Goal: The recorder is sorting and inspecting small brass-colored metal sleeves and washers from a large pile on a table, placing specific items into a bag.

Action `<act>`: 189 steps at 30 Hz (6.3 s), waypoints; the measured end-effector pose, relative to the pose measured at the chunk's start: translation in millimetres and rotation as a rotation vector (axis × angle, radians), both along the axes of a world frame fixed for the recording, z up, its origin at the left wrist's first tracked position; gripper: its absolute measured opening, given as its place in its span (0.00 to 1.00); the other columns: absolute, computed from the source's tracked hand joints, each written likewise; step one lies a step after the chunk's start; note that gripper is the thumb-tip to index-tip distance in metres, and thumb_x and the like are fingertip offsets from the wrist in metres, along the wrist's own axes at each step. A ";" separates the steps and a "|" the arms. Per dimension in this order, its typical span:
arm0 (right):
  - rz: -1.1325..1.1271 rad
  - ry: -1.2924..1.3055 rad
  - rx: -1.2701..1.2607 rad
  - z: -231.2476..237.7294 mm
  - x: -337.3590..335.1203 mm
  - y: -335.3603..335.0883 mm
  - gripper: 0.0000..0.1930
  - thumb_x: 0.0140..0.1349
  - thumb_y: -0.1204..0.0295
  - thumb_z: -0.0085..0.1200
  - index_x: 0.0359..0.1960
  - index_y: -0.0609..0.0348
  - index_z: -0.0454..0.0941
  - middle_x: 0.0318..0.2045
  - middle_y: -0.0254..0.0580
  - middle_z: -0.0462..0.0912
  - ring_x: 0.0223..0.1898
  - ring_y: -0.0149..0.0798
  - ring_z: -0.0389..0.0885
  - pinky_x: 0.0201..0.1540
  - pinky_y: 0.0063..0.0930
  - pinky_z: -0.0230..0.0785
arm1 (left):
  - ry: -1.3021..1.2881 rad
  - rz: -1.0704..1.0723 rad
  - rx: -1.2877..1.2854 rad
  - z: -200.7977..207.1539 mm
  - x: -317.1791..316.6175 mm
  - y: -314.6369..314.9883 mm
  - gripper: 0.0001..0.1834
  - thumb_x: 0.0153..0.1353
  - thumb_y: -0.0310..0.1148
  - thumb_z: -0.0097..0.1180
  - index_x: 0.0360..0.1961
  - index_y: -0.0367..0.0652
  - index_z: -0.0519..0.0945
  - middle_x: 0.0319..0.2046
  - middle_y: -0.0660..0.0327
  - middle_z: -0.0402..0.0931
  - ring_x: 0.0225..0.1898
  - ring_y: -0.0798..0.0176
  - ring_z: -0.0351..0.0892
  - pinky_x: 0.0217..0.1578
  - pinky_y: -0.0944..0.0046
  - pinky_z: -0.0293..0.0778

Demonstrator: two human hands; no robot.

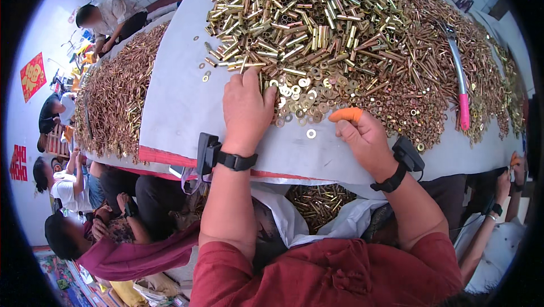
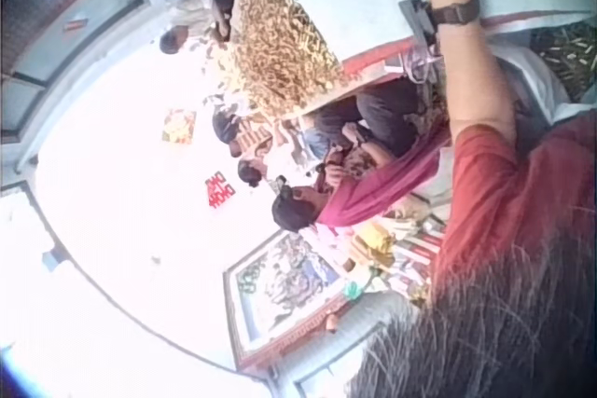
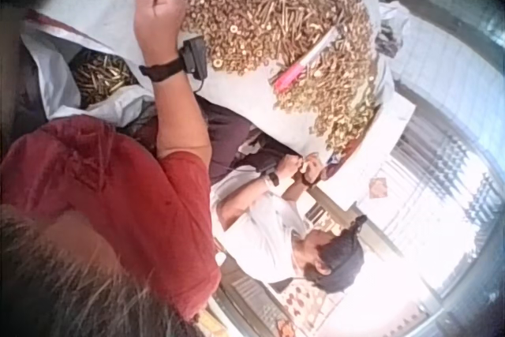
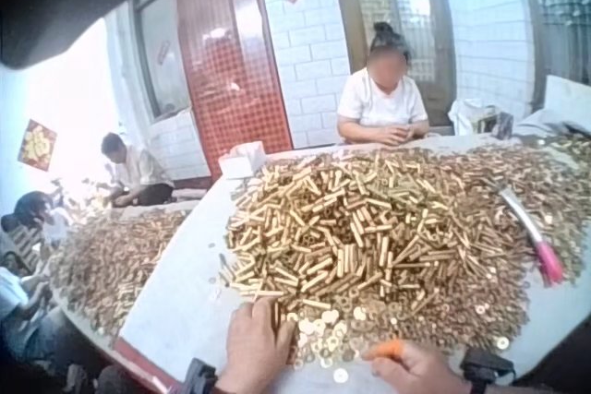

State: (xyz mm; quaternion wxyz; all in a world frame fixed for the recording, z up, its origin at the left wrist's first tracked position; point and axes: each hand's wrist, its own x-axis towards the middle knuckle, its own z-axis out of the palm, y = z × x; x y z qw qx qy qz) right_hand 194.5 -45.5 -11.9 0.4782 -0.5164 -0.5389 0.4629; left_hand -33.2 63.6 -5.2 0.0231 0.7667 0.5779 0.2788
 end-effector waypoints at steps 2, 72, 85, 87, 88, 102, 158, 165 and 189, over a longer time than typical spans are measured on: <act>-0.008 -0.007 0.013 4.0 -4.2 -0.2 0.09 0.67 0.73 0.52 0.46 0.61 0.80 0.30 0.29 0.80 0.32 0.21 0.74 0.37 0.18 0.69 | -0.029 0.006 0.014 -1.1 1.3 1.8 0.19 0.59 0.33 0.60 0.49 0.37 0.75 0.44 0.47 0.76 0.46 0.42 0.75 0.47 0.49 0.71; -0.039 -0.161 0.118 -9.5 -4.5 0.4 0.09 0.65 0.77 0.54 0.45 0.63 0.80 0.34 0.34 0.82 0.31 0.24 0.76 0.36 0.20 0.70 | -0.744 0.076 -0.016 -19.3 -60.8 18.3 0.20 0.61 0.14 0.43 0.55 0.37 0.70 0.47 0.53 0.77 0.40 0.64 0.77 0.43 0.66 0.75; -0.027 -0.223 0.135 -2.1 -9.9 0.9 0.08 0.64 0.78 0.54 0.44 0.62 0.80 0.30 0.33 0.81 0.29 0.24 0.75 0.34 0.20 0.69 | -0.252 0.019 -0.005 -4.2 -53.2 10.1 0.21 0.60 0.16 0.47 0.55 0.38 0.71 0.41 0.53 0.75 0.45 0.55 0.78 0.46 0.60 0.74; -0.036 -0.234 0.133 -3.0 -8.6 -0.2 0.09 0.63 0.78 0.55 0.45 0.62 0.80 0.32 0.35 0.81 0.30 0.26 0.76 0.34 0.21 0.70 | -0.892 0.001 -0.238 7.3 -45.4 4.0 0.19 0.63 0.17 0.45 0.55 0.36 0.70 0.42 0.56 0.75 0.42 0.61 0.79 0.44 0.63 0.75; -0.046 -0.247 0.133 -3.5 -6.7 -0.9 0.11 0.61 0.79 0.57 0.46 0.62 0.79 0.33 0.36 0.81 0.30 0.27 0.77 0.34 0.21 0.70 | -1.138 -0.116 -0.288 7.6 -40.6 0.2 0.19 0.66 0.19 0.47 0.58 0.36 0.67 0.46 0.57 0.73 0.41 0.65 0.79 0.43 0.66 0.75; -0.029 -0.779 0.509 24.8 -24.8 -4.5 0.31 0.42 0.65 0.71 0.52 0.52 0.78 0.50 0.36 0.80 0.54 0.47 0.72 0.57 0.46 0.62 | -1.319 -0.555 -0.889 31.4 43.5 -71.8 0.45 0.62 0.18 0.52 0.74 0.44 0.40 0.60 0.47 0.66 0.60 0.58 0.69 0.57 0.61 0.70; -0.348 -1.223 0.375 24.4 72.4 25.0 0.07 0.56 0.74 0.57 0.36 0.58 0.79 0.38 0.42 0.76 0.41 0.47 0.74 0.45 0.40 0.70 | -1.491 -0.394 -1.169 18.6 39.9 -64.4 0.16 0.65 0.22 0.54 0.54 0.31 0.71 0.41 0.52 0.80 0.35 0.63 0.85 0.34 0.70 0.84; -0.309 -0.965 0.400 31.3 62.1 18.8 0.06 0.58 0.73 0.56 0.36 0.58 0.79 0.33 0.43 0.77 0.35 0.48 0.77 0.38 0.41 0.71 | -1.215 -0.373 -0.935 13.1 30.8 -62.3 0.10 0.66 0.24 0.56 0.48 0.37 0.75 0.41 0.57 0.80 0.32 0.69 0.79 0.33 0.70 0.76; 0.028 -0.807 0.278 23.9 -0.1 -5.7 0.09 0.62 0.69 0.55 0.40 0.60 0.77 0.26 0.47 0.80 0.30 0.52 0.80 0.32 0.46 0.71 | -0.511 -0.555 -0.297 18.7 21.8 -53.7 0.13 0.55 0.15 0.59 0.41 0.39 0.79 0.36 0.56 0.79 0.36 0.57 0.79 0.39 0.63 0.76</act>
